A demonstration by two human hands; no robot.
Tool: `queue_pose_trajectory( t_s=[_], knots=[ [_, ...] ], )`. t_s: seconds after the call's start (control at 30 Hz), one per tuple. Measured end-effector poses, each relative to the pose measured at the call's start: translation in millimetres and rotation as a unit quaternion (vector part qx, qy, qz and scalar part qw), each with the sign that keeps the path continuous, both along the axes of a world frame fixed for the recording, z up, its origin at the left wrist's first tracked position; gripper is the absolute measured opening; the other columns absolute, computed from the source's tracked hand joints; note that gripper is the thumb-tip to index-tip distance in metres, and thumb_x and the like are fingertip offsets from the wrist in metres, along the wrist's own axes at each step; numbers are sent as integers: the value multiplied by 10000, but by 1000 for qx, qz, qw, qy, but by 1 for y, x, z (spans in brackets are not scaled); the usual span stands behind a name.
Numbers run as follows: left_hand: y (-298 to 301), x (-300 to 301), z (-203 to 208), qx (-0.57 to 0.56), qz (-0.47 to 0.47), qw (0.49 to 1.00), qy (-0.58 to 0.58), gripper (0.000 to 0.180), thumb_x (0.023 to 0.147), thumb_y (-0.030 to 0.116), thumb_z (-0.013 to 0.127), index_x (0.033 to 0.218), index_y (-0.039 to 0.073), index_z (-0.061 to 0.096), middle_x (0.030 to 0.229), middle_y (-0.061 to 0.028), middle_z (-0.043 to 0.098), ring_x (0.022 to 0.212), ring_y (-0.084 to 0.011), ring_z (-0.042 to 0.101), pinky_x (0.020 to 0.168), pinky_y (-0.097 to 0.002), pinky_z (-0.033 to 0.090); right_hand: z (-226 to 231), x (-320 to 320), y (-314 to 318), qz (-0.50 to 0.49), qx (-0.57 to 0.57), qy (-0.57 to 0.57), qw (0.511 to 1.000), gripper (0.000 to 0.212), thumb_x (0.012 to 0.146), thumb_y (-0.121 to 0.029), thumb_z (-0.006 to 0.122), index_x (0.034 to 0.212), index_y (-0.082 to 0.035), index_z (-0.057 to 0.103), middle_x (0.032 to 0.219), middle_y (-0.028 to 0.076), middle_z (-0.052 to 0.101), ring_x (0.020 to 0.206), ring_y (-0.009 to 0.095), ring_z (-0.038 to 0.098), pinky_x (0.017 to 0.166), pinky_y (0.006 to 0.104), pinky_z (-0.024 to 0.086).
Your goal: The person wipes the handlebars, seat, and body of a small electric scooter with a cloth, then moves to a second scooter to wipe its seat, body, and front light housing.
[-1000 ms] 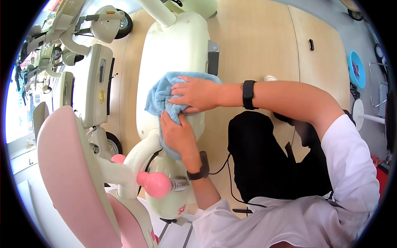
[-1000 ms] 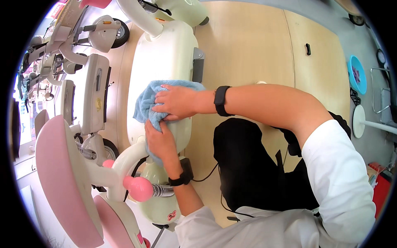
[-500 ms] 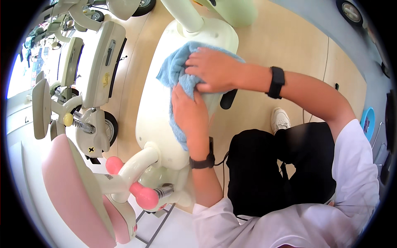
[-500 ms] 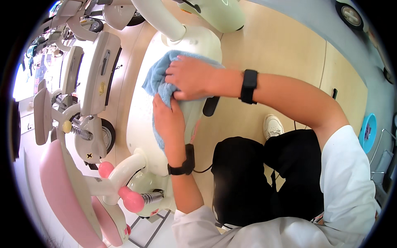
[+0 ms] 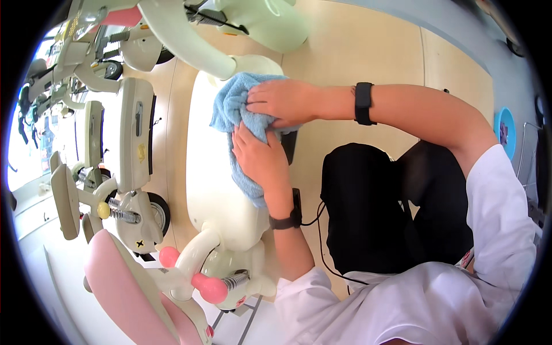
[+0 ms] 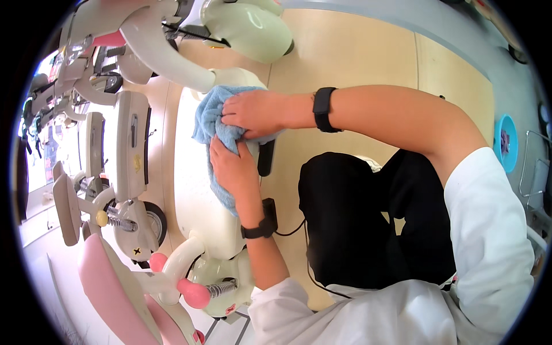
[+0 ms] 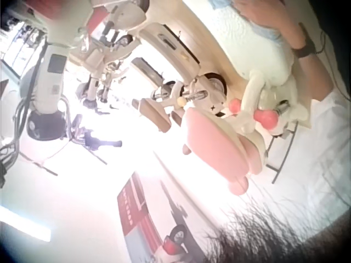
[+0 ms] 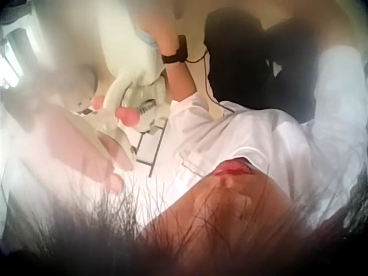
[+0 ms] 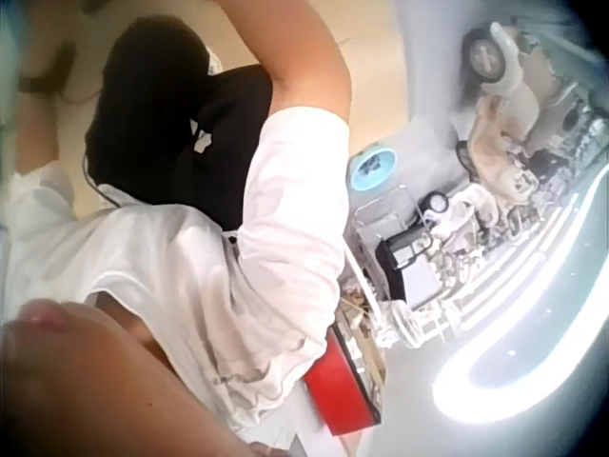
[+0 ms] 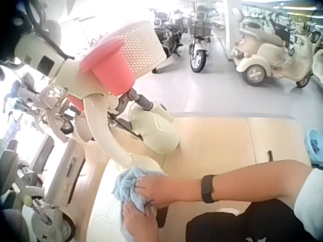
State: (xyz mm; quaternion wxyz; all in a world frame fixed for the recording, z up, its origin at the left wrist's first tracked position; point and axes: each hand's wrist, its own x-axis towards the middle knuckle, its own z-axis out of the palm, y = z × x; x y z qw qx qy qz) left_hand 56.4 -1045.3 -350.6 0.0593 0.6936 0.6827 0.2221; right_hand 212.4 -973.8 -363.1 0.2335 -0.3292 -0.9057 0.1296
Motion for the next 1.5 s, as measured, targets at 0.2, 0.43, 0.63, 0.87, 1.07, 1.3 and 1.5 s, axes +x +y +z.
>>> queue_pose_trajectory(
  t_s=[0.2, 0.43, 0.63, 0.87, 1.07, 1.3, 1.5],
  knots=[
    [18, 20, 11, -18, -2, 999, -28, 485, 814, 135, 679, 1258, 16, 525, 1203, -185, 597, 1092, -378, 570, 895, -445, 467, 9, 8, 4, -69, -60, 28, 995, 247, 789, -160, 636, 1000, -38, 598, 1061, 98, 596, 1071, 277, 562, 866, 383, 511],
    [42, 70, 21, 22, -48, 989, -137, 376, 851, 109, 640, 1191, -35, 571, 1090, -174, 656, 990, -278, 626, 891, -360, 470, 16, 66, 10, -105, -51, 117, 986, 212, 802, -128, 623, 995, -50, 582, 1022, 85, 587, 996, 263, 586, 798, 393, 525],
    [119, 146, 30, 108, -59, 977, -173, 361, 870, 74, 617, 1203, -52, 557, 1147, -164, 639, 1021, -262, 618, 897, -340, 472, 22, 131, 76, -160, 29, 209, 964, 356, 791, -92, 658, 1134, -94, 560, 1112, 83, 573, 1011, 270, 585, 818, 400, 515],
    [232, 190, -4, 196, -65, 956, -210, 480, 881, 21, 602, 1336, -27, 458, 1290, -162, 547, 1146, -262, 567, 991, -358, 448, -3, 143, 176, -181, 162, 260, 935, 504, 818, -97, 630, 1298, -190, 510, 1295, 79, 521, 1179, 261, 524, 977, 385, 448],
    [235, 182, -37, 79, -7, 986, -147, 531, 843, -8, 575, 1356, -19, 437, 1340, -201, 464, 1246, -345, 473, 1044, -409, 391, -44, 164, 197, -100, 100, 192, 971, 502, 817, -122, 627, 1301, -188, 514, 1311, 45, 518, 1235, 243, 483, 1016, 384, 421],
    [176, 198, -63, 63, -62, 989, -117, 517, 844, -11, 573, 1344, -33, 444, 1379, -244, 400, 1286, -412, 408, 1064, -466, 346, -74, 204, 164, 26, 96, 125, 987, 606, 800, -69, 636, 1367, -214, 479, 1365, 43, 470, 1266, 265, 463, 998, 400, 468],
    [206, 204, -50, 69, -22, 987, -145, 505, 850, -4, 560, 1340, -46, 443, 1389, -241, 387, 1295, -411, 395, 1067, -470, 343, -51, 202, 200, 36, 113, 68, 991, 603, 828, -72, 608, 1398, -144, 426, 1406, 68, 449, 1280, 268, 463, 1056, 371, 416]
  ],
)
